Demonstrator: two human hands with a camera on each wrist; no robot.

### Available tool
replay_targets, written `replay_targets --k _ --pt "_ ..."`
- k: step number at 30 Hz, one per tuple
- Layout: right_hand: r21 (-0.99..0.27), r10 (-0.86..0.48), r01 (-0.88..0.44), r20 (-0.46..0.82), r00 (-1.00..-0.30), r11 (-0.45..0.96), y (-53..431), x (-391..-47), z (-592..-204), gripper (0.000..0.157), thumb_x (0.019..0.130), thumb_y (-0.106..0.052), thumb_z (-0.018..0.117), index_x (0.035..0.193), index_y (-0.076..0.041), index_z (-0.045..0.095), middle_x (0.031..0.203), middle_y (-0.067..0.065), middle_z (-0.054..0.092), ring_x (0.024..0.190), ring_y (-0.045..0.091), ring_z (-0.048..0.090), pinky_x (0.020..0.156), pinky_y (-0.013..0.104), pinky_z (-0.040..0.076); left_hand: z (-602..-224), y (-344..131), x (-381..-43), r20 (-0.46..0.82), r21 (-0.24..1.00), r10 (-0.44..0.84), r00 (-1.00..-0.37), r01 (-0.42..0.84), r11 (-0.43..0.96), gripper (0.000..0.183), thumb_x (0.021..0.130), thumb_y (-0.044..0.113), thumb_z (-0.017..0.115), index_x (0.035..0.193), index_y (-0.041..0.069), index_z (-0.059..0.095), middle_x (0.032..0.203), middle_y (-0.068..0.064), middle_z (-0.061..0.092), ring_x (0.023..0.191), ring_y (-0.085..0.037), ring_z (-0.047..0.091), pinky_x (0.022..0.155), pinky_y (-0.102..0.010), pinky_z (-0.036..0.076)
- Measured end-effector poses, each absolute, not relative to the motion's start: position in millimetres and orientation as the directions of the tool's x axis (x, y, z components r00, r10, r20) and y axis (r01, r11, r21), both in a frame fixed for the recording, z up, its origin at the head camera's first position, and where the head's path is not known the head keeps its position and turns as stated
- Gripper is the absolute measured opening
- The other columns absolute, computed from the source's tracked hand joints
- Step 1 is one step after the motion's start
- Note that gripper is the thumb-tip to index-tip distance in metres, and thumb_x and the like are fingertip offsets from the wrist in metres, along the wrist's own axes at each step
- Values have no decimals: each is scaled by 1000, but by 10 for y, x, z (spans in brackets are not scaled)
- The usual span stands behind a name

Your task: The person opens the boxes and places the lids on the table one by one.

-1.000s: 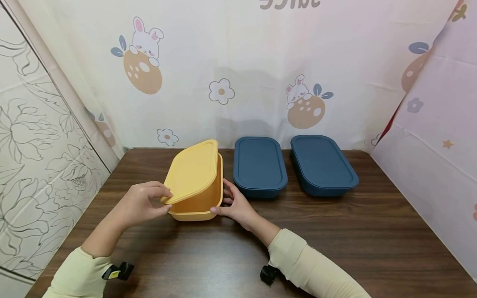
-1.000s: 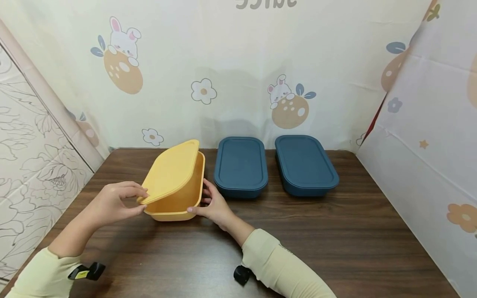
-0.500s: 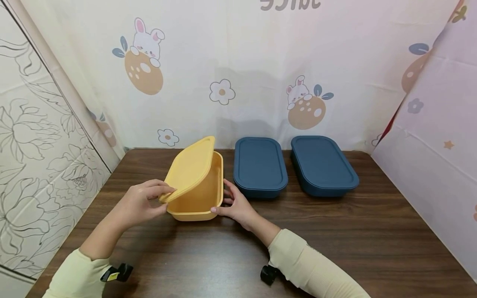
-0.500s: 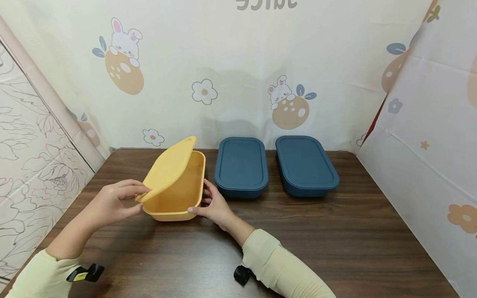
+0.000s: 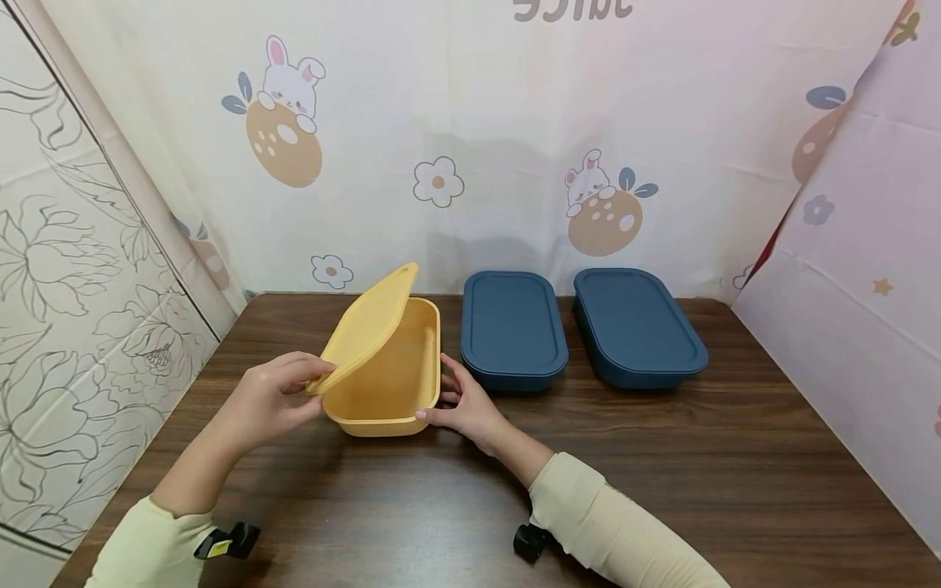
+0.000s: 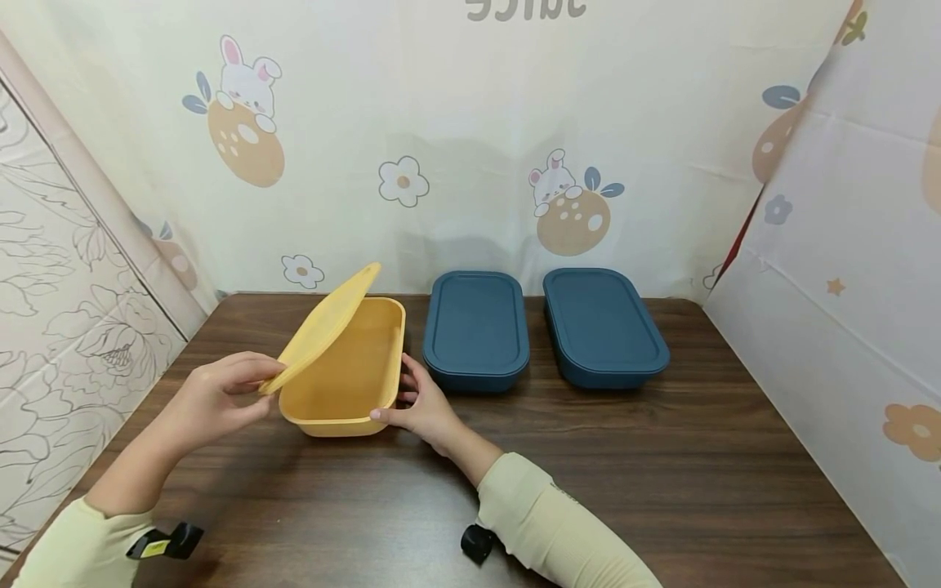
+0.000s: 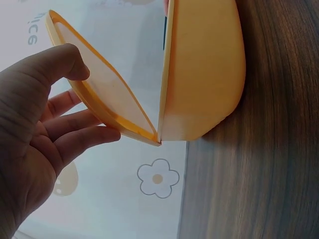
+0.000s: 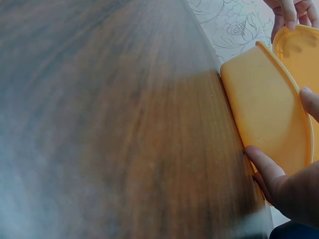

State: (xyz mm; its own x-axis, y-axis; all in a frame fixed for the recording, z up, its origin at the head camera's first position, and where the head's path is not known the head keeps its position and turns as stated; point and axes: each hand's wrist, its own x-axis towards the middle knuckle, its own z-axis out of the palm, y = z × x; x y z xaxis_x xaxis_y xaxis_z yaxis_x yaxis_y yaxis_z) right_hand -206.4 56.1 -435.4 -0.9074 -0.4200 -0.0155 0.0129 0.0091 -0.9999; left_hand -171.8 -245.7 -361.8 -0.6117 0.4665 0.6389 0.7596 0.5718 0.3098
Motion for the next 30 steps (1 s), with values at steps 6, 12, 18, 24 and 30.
replay_targets --k 6,12,18,24,30 --pt "-1000 -429 21 -15 -903 -9 566 -2052 -4342 97 80 -6 80 156 -15 20 149 21 38 125 38 49 88 35 52 -3612 -2474 -1706 650 332 451 -611 763 554 44 65 -10 75 105 8 72 100 -3 69 83 -15 64 70 -19 55" --pt "-1000 -421 21 -18 -907 -1 569 -2046 -4334 97 80 -6 80 156 -17 20 148 19 41 123 35 51 88 36 52 -3629 -2480 -1697 658 400 400 -638 746 532 47 63 -19 72 104 5 71 101 -5 69 88 -14 65 73 -19 55" --pt "-1000 -424 23 -21 -905 -1 576 -2053 -4343 97 81 -6 80 156 -16 19 149 20 40 123 34 51 88 36 53 -3675 -2503 -1702 660 489 323 -678 714 501 53 58 -27 71 104 0 69 98 -10 69 92 2 62 70 -18 54" --pt "-1000 -426 26 -24 -904 1 573 -2059 -4351 97 81 -7 80 156 -17 20 149 20 39 123 34 51 88 36 53 -3686 -2534 -1699 662 523 295 -689 707 476 51 62 -26 71 106 -1 69 99 -13 68 91 0 65 69 -16 54" --pt "-1000 -423 21 -23 -906 9 570 -2068 -4363 96 81 -9 80 156 -17 21 149 19 39 123 33 51 89 36 52 -3666 -2551 -1675 644 573 261 -720 679 460 49 65 -26 70 107 -2 68 100 -13 67 91 0 65 69 -17 54"
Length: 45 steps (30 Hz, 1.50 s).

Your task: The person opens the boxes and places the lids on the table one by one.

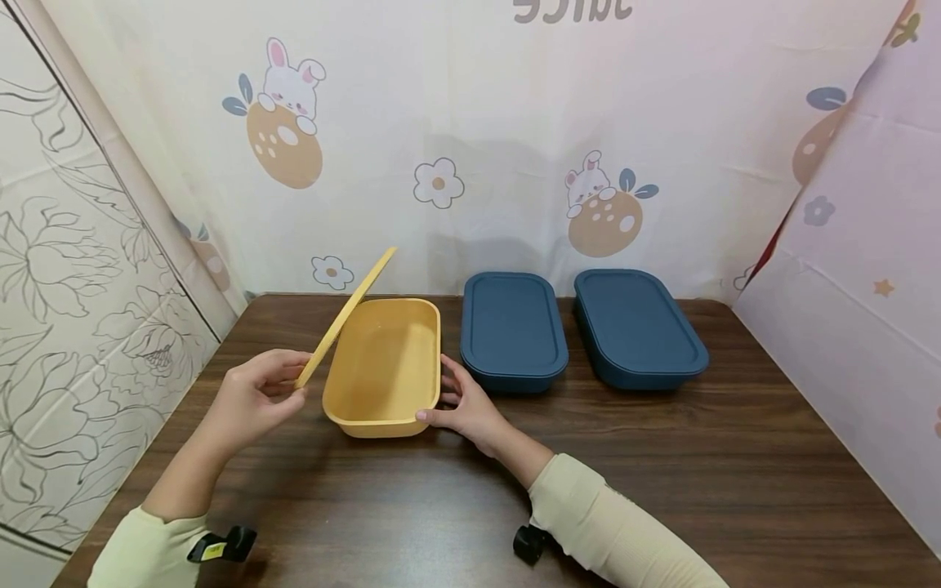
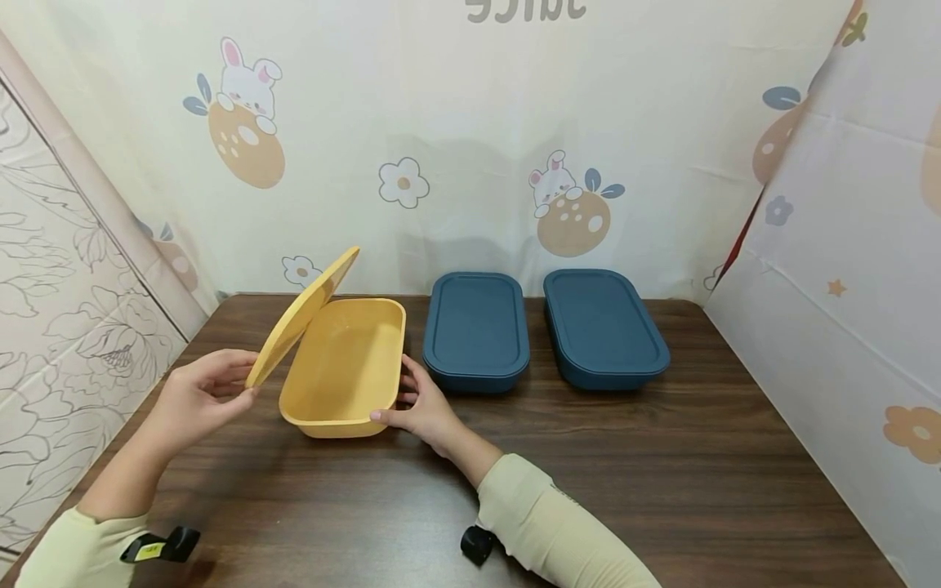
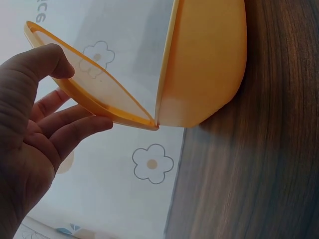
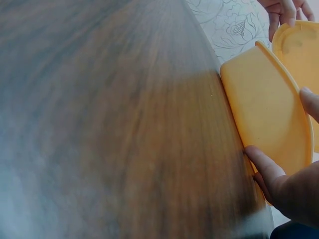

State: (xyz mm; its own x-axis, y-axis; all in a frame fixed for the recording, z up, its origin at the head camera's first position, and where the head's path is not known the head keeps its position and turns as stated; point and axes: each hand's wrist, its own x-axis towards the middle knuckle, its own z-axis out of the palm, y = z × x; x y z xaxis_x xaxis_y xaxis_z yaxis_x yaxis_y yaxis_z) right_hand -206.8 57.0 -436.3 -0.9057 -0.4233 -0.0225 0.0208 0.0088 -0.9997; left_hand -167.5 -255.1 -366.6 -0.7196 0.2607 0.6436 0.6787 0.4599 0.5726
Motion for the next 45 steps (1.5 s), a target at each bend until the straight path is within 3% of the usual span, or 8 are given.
replay_targets --k 11,14,21,28,45 --pt "-1000 -434 22 -23 -901 6 584 -2063 -4349 97 81 -9 80 156 -14 18 150 22 36 124 37 49 88 36 53 -3673 -2568 -1651 628 627 212 -749 648 432 45 67 -26 68 107 -5 67 103 7 66 91 2 65 67 -17 54" --pt "-1000 -438 23 -21 -899 1 583 -2057 -4344 99 81 -9 81 156 -14 18 150 22 36 124 38 50 87 36 53 -3684 -2579 -1645 620 642 198 -759 636 429 45 67 -26 68 107 -5 67 102 4 67 90 2 66 68 -17 54" --pt "-1000 -437 19 -21 -899 8 576 -2055 -4350 100 80 -11 82 156 -13 18 150 22 36 123 37 50 86 35 53 -3716 -2599 -1636 609 671 170 -774 618 410 44 68 -26 68 108 -8 66 100 -18 67 90 -2 68 67 -17 54" --pt "-1000 -438 31 -27 -899 0 570 -2050 -4363 99 80 -10 81 156 -14 18 151 21 36 123 36 50 86 35 53 -3714 -2611 -1623 603 701 142 -785 606 375 42 69 -27 67 108 -10 65 101 -2 69 90 -5 68 69 -17 54" --pt "-1000 -427 29 -29 -904 6 571 -2034 -4330 101 79 -10 83 156 -16 19 150 20 37 123 34 51 87 36 53 -3779 -2672 -1630 609 755 38 -792 594 280 40 71 -29 64 109 -17 60 97 1 71 87 -5 69 69 -17 55"
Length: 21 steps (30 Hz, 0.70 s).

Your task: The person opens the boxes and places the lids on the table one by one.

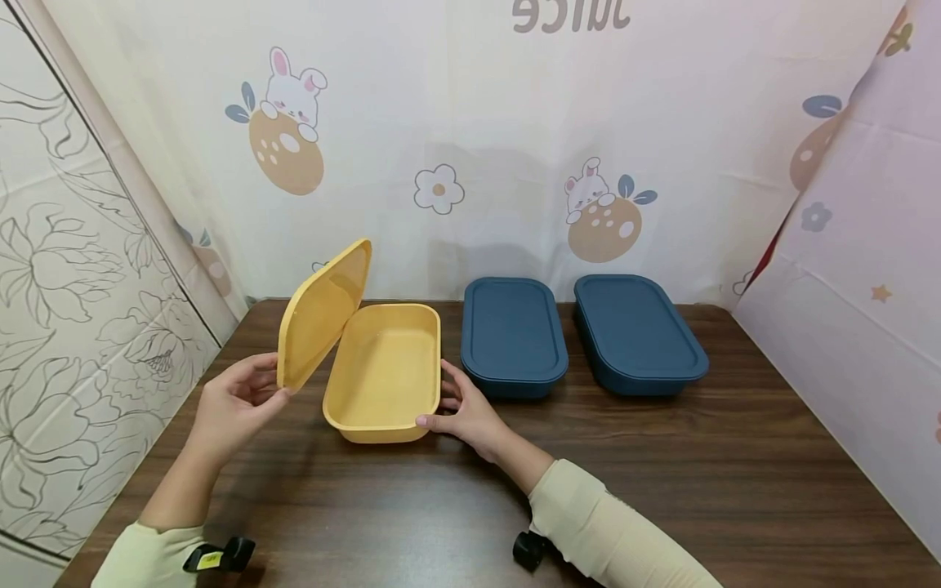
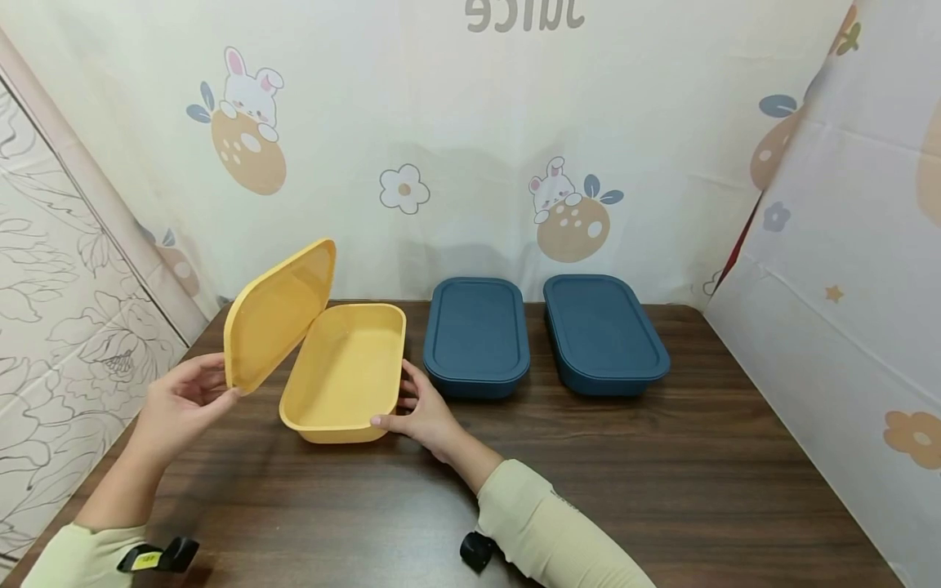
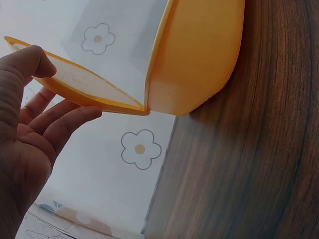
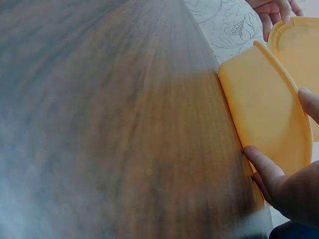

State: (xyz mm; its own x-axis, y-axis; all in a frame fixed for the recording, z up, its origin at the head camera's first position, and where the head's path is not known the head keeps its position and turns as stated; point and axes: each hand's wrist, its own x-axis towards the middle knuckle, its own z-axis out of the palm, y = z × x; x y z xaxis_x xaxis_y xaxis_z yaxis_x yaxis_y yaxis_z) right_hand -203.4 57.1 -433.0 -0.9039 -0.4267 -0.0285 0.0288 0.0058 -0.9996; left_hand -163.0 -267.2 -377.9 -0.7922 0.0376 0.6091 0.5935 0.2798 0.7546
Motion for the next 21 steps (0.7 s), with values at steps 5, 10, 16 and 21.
replay_targets --k 5,10,16,21 --pt "-1000 -423 29 -28 -906 3 572 -2037 -4336 100 79 -9 82 156 -16 19 150 20 38 123 34 51 86 36 53 -3801 -2682 -1634 600 786 -7 -800 588 192 40 72 -30 62 110 -19 59 97 -1 72 86 -8 70 69 -18 55" --pt "-1000 -425 27 -24 -905 0 570 -2036 -4330 101 79 -9 82 156 -15 18 150 21 37 123 35 51 86 36 53 -3813 -2712 -1632 595 797 4 -804 590 131 40 74 -29 62 113 -19 58 98 -1 72 89 -9 70 71 -20 55" --pt "-999 -425 31 -33 -904 11 570 -2036 -4327 100 79 -10 82 156 -17 18 150 18 38 123 33 51 87 36 53 -3827 -2737 -1626 588 804 7 -809 586 97 39 77 -27 62 114 -18 58 99 -1 73 90 -10 70 73 -21 55" --pt "-999 -425 31 -37 -905 20 575 -2032 -4341 100 80 -11 82 156 -17 19 150 17 38 124 32 51 88 36 53 -3846 -2735 -1619 581 811 -10 -814 579 80 38 78 -27 62 114 -16 59 99 -2 73 90 -10 70 73 -22 55"
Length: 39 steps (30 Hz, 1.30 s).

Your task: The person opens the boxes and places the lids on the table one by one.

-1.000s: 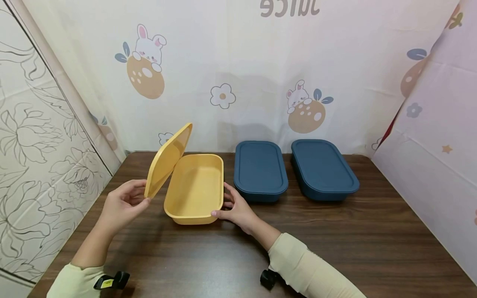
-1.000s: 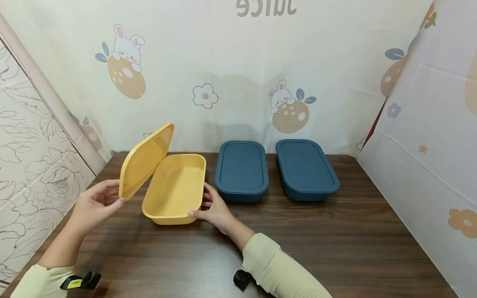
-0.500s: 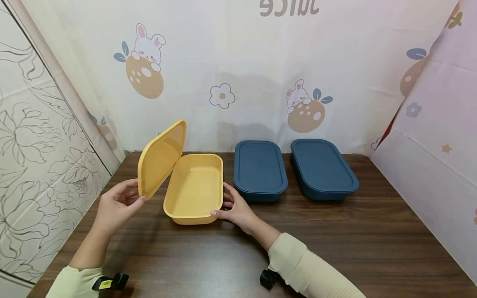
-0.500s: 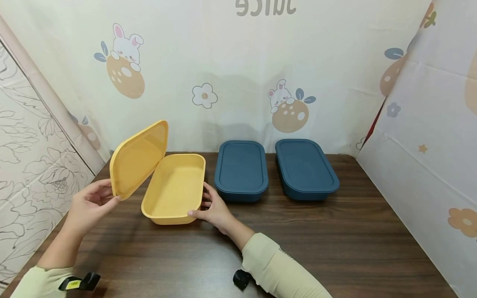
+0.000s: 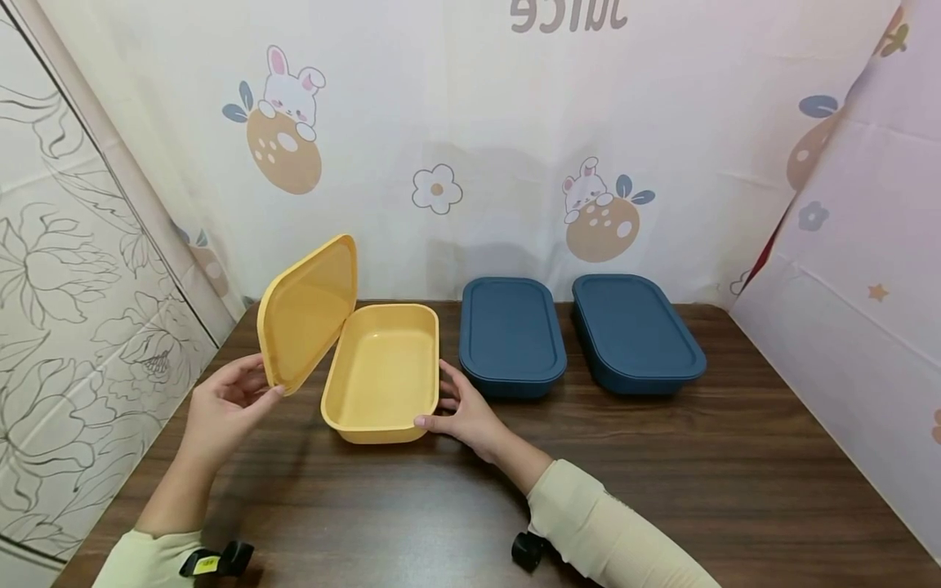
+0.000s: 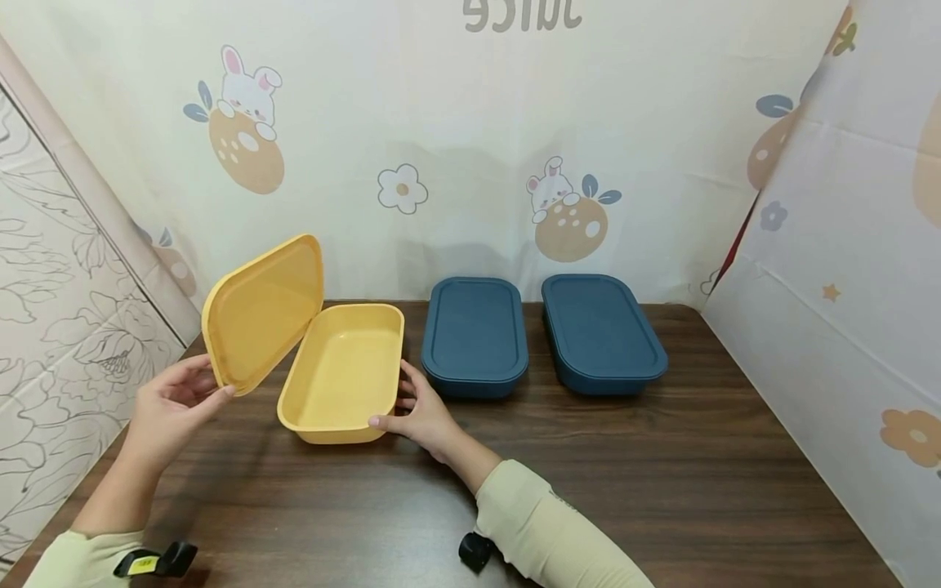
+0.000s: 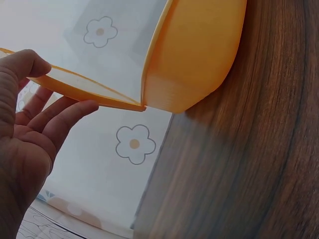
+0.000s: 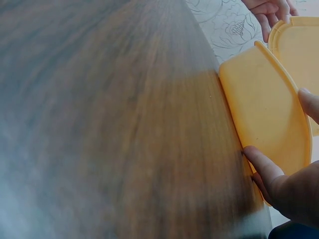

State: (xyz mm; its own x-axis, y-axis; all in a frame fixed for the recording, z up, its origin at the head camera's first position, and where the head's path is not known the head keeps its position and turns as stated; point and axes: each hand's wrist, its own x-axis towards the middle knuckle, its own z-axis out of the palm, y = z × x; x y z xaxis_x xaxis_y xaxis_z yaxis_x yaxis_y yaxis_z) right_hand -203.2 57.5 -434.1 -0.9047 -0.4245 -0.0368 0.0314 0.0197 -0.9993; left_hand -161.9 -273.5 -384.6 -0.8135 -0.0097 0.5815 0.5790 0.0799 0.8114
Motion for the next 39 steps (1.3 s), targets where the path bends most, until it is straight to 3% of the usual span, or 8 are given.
replay_targets --k 11,21,27,39 --pt "-999 -434 46 -41 -900 -2 578 -2043 -4342 99 80 -9 81 156 -15 18 151 20 36 126 33 49 89 36 52 -3869 -2730 -1606 537 843 -51 -842 536 33 43 78 -25 64 120 -16 58 98 -6 74 88 -13 71 70 -22 56" --pt "-998 -425 60 -51 -904 -8 575 -2029 -4333 101 79 -8 82 156 -18 18 150 17 38 125 32 50 89 37 53 -3897 -2739 -1615 536 839 -66 -842 540 -70 45 79 -27 60 123 -17 55 105 -7 70 95 -15 70 76 -23 55" --pt "-998 -424 59 -52 -904 -5 581 -2015 -4320 101 79 -9 82 156 -20 18 150 17 39 124 32 51 88 37 53 -3910 -2730 -1585 491 859 -114 -864 502 -100 46 79 -27 61 123 -13 58 103 -6 70 91 -14 70 75 -22 55" --pt "-999 -437 43 -35 -899 -9 580 -2022 -4314 97 80 -7 81 156 -21 21 147 16 42 122 33 52 86 37 54 -3970 -2752 -1601 510 805 -87 -856 511 -302 46 80 -33 52 122 -16 55 105 -12 69 91 -20 71 73 -33 55"
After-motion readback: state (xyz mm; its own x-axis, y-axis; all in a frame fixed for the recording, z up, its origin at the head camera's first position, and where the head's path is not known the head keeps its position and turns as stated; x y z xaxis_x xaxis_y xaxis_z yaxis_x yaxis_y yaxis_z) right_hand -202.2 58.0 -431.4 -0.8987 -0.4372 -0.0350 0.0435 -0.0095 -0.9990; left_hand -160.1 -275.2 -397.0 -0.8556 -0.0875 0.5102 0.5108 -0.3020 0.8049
